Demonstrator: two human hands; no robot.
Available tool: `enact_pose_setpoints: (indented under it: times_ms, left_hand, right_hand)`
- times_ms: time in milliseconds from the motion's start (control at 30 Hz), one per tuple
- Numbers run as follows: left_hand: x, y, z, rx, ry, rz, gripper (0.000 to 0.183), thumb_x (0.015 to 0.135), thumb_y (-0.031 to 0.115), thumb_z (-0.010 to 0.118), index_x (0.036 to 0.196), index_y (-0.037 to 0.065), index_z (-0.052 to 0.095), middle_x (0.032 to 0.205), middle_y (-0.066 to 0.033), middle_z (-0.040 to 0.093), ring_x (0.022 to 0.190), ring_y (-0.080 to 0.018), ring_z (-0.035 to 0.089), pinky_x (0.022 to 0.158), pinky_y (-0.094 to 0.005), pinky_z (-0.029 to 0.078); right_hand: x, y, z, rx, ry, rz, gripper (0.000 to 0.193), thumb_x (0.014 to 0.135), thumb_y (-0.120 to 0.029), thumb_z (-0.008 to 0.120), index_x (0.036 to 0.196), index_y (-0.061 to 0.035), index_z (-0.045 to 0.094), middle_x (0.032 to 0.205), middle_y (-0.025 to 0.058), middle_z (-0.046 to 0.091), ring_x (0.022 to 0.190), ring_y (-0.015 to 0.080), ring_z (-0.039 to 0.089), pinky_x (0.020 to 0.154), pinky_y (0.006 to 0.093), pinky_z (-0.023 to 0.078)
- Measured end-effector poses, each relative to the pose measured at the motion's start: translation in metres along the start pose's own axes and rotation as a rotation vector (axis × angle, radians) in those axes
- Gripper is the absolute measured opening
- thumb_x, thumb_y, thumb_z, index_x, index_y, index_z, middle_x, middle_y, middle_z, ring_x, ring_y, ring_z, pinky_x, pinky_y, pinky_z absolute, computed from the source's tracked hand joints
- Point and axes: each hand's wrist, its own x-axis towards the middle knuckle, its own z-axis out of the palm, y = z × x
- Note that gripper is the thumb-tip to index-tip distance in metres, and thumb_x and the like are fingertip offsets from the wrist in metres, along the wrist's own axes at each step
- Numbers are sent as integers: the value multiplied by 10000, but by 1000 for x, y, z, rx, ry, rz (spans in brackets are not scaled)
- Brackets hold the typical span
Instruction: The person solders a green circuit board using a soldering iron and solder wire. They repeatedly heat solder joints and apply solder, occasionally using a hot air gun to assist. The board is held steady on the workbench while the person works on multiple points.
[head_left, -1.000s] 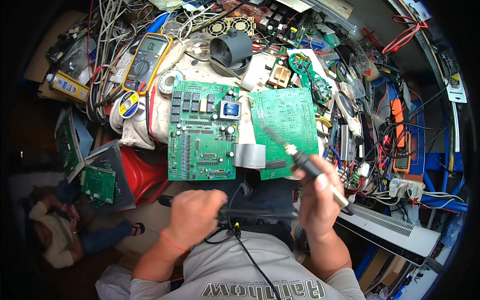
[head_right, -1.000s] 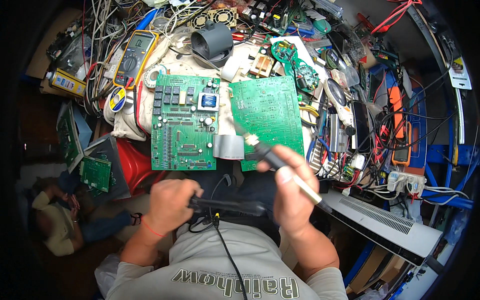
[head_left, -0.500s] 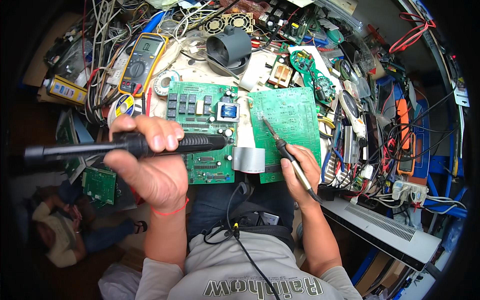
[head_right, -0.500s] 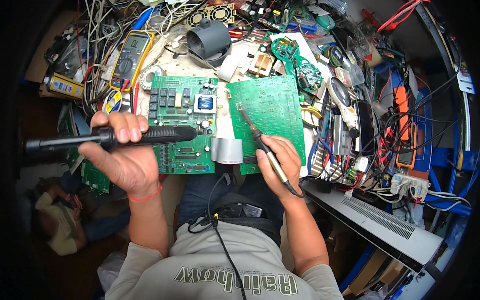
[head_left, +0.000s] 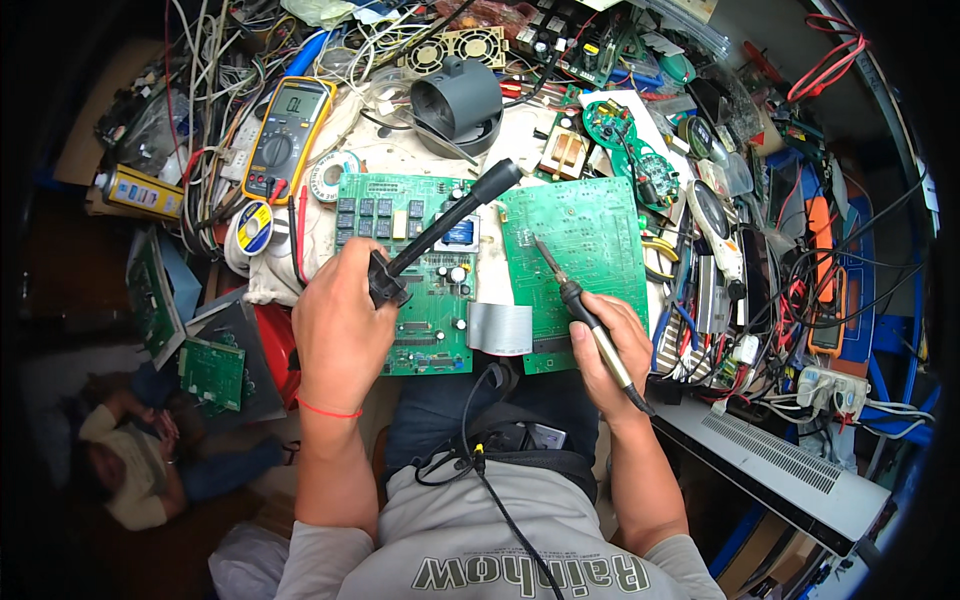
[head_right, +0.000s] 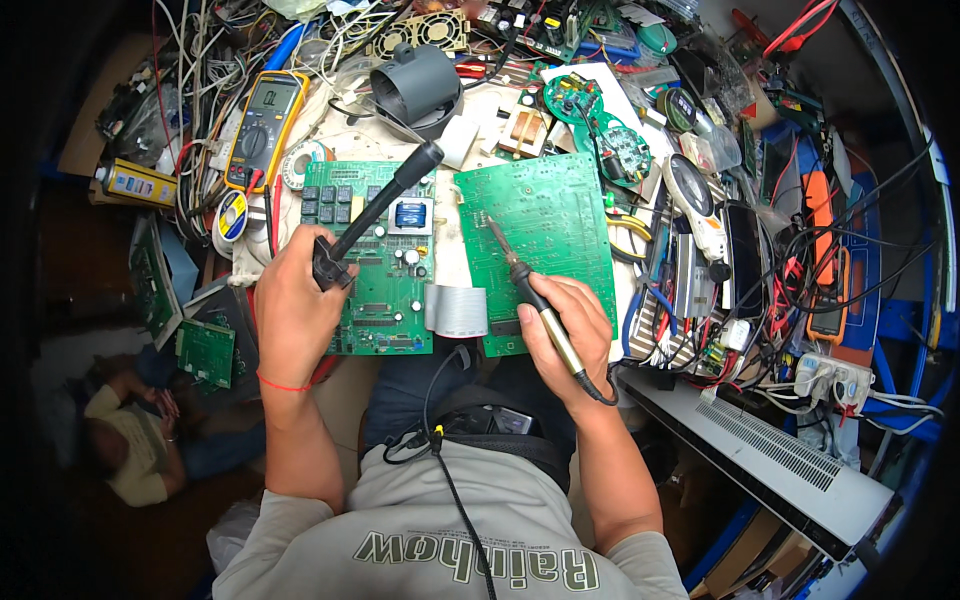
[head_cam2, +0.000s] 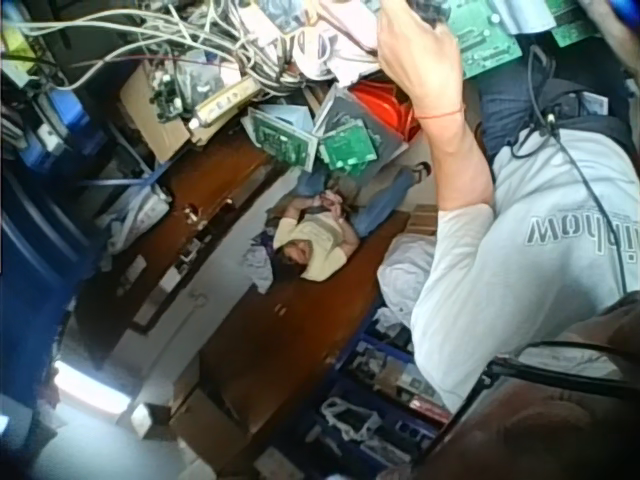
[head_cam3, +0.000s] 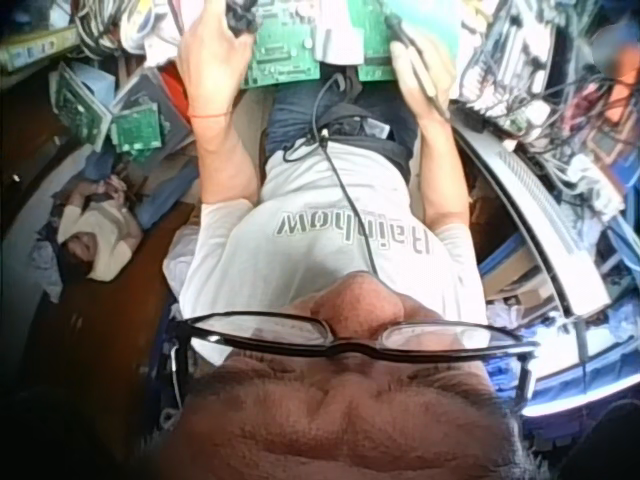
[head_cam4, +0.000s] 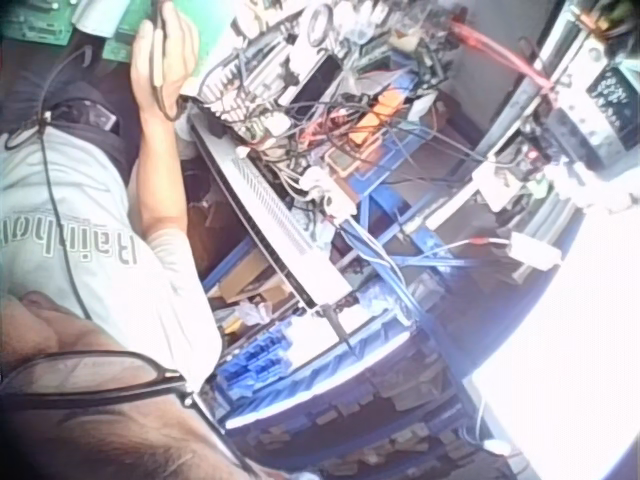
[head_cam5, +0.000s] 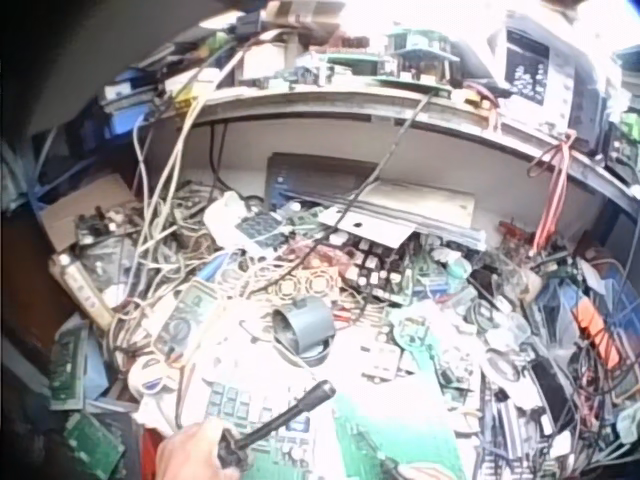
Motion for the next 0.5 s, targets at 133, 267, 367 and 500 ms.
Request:
enact_pose_setpoints:
  times_ms: [133,267,367,500]
  left_hand:
    - [-6,-7,6,49,-17,1,295,814,-15,794,1022,26,590,848,-158,712,768,-364,706,690,-429,524]
    - [-8,2,6,-121,-25,-98,306,823,-13,813,1037,33,600,804,-151,676,750,-320,707,668,-387,515]
    - [-9,18,8,-233,2,99,321,820,-13,829,1049,34,609,814,-146,672,747,-287,707,663,-360,509]
    - [3,38,21,-199,-17,219,354,799,-9,830,1055,42,590,830,-157,686,766,-402,684,663,-456,516]
  right_hand:
    - [2,3,-1,17,-4,5,357,842,21,791,1188,49,708,1059,198,754,988,348,723,896,410,566]
    - [3,4,0,15,-4,4,360,837,20,793,1185,46,709,1055,192,758,987,345,725,896,410,566]
    - [3,4,1,25,-3,5,357,836,17,794,1183,42,711,1054,190,760,986,345,727,896,413,566]
    - [2,5,1,24,-2,-4,350,840,12,794,1179,40,712,1056,193,760,987,348,728,897,413,566]
